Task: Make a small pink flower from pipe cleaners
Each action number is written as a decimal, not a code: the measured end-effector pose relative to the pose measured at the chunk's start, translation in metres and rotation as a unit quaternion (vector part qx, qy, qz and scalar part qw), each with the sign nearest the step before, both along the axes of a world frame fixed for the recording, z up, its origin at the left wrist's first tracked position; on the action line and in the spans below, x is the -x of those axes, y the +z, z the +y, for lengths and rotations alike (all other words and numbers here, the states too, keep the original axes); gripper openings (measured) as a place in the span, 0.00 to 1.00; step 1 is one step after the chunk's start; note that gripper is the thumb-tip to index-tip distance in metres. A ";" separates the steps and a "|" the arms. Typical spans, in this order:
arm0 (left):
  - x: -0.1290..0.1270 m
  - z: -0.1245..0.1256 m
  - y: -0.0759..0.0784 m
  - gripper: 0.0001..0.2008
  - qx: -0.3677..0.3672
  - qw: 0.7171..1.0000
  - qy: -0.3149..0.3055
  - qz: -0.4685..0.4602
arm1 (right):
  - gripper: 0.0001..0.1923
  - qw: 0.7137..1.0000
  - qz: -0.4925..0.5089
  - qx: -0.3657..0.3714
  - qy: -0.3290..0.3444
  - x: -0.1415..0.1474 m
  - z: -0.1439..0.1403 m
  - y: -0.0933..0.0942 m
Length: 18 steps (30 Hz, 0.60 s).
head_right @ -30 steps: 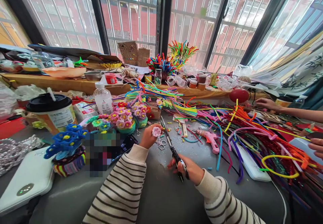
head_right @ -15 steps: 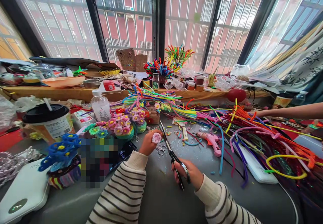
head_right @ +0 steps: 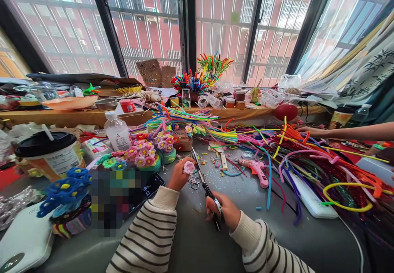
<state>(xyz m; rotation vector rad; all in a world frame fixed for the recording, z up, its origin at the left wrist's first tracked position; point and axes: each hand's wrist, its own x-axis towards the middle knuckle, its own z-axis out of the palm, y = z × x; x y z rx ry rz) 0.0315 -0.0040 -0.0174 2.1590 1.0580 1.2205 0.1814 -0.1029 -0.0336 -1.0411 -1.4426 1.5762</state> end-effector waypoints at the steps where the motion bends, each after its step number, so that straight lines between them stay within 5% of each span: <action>1: 0.000 0.000 0.001 0.07 0.007 1.000 -0.005 -0.016 | 0.26 1.000 0.004 -0.015 0.017 -0.001 0.001 -0.001; 6: -0.001 0.000 0.005 0.08 0.056 0.993 -0.046 -0.097 | 0.28 0.996 0.001 -0.065 0.066 -0.007 0.005 -0.009; 18: 0.001 -0.002 0.010 0.12 0.114 0.981 -0.024 -0.158 | 0.20 0.975 -0.133 -0.179 0.006 -0.006 -0.005 0.012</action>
